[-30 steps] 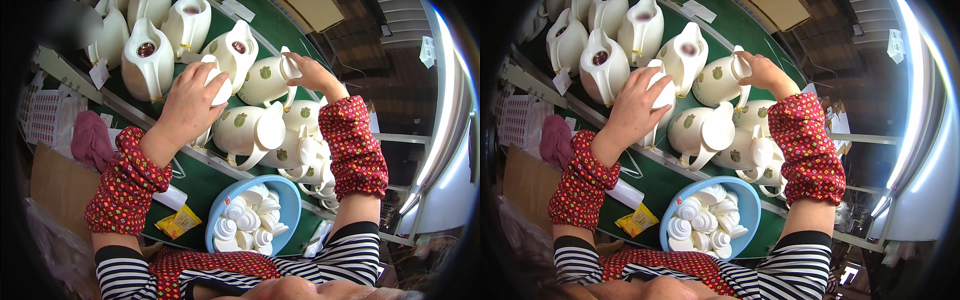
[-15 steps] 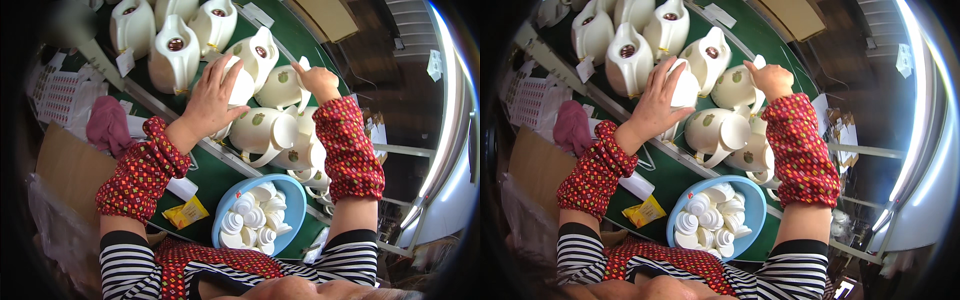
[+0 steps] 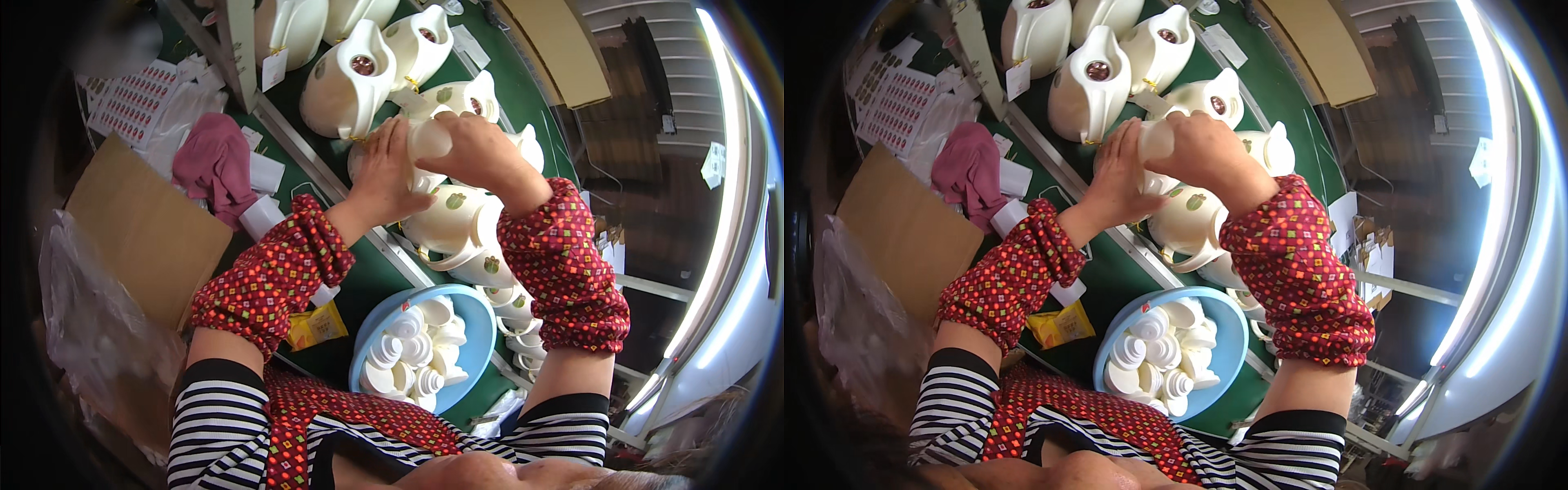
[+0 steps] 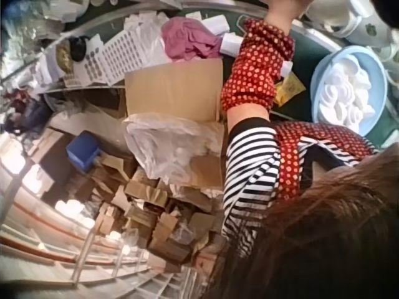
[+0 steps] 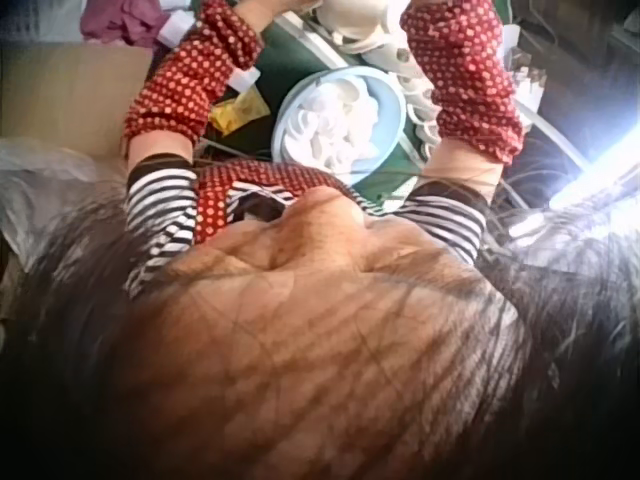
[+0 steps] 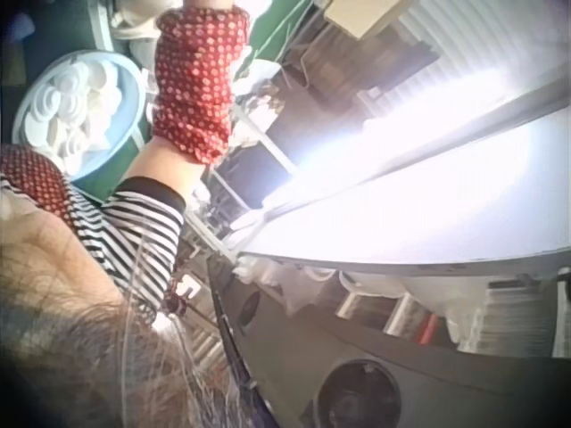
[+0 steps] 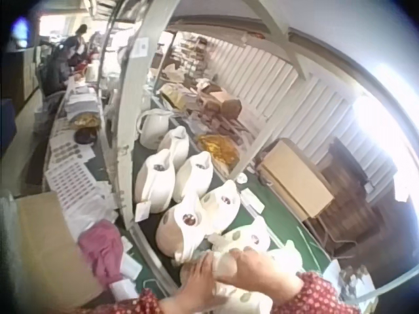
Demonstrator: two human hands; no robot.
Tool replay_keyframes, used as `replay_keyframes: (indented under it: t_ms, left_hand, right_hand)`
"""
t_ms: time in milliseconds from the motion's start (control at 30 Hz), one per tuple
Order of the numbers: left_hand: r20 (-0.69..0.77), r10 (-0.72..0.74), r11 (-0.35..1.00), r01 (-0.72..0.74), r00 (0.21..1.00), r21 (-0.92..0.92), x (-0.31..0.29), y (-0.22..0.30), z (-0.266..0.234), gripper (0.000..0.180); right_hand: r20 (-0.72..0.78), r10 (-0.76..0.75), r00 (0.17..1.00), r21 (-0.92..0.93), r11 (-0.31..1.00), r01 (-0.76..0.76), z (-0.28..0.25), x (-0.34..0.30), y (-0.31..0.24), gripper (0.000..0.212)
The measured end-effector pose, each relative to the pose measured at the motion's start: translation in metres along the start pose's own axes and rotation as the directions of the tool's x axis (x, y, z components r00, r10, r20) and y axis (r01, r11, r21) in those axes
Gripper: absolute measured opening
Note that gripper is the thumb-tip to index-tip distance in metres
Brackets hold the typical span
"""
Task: The person applies small stickers to white plastic kettles on a green workbench, then places lids on the kettles. The person handles sticker sheets, kettles, and lids, and moves a blue basin to access more lids.
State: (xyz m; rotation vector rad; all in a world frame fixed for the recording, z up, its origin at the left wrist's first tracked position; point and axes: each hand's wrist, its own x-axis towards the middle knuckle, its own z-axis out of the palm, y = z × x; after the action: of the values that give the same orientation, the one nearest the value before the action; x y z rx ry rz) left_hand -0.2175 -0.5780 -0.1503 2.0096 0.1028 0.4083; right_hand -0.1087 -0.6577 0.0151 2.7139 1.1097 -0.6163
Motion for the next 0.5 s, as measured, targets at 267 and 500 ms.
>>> replay_keyframes:
  t_ms: [267, 500]
  left_hand:
    - [-0.066, -0.012, 0.998, 0.007, 0.998, -0.068, -0.005, -0.006, 0.007, 0.123]
    - [-0.066, -0.018, 0.997, 0.013, 0.998, -0.082, -0.006, -0.003, 0.006, 0.120]
  right_hand:
    - [0.027, -0.452, 0.892, -0.067, 0.889, 0.453, -0.001, -0.010, 0.016, 0.063]
    - [0.070, -0.030, 0.997, -0.279, 0.959, 0.048, -0.023, -0.011, -0.012, 0.081]
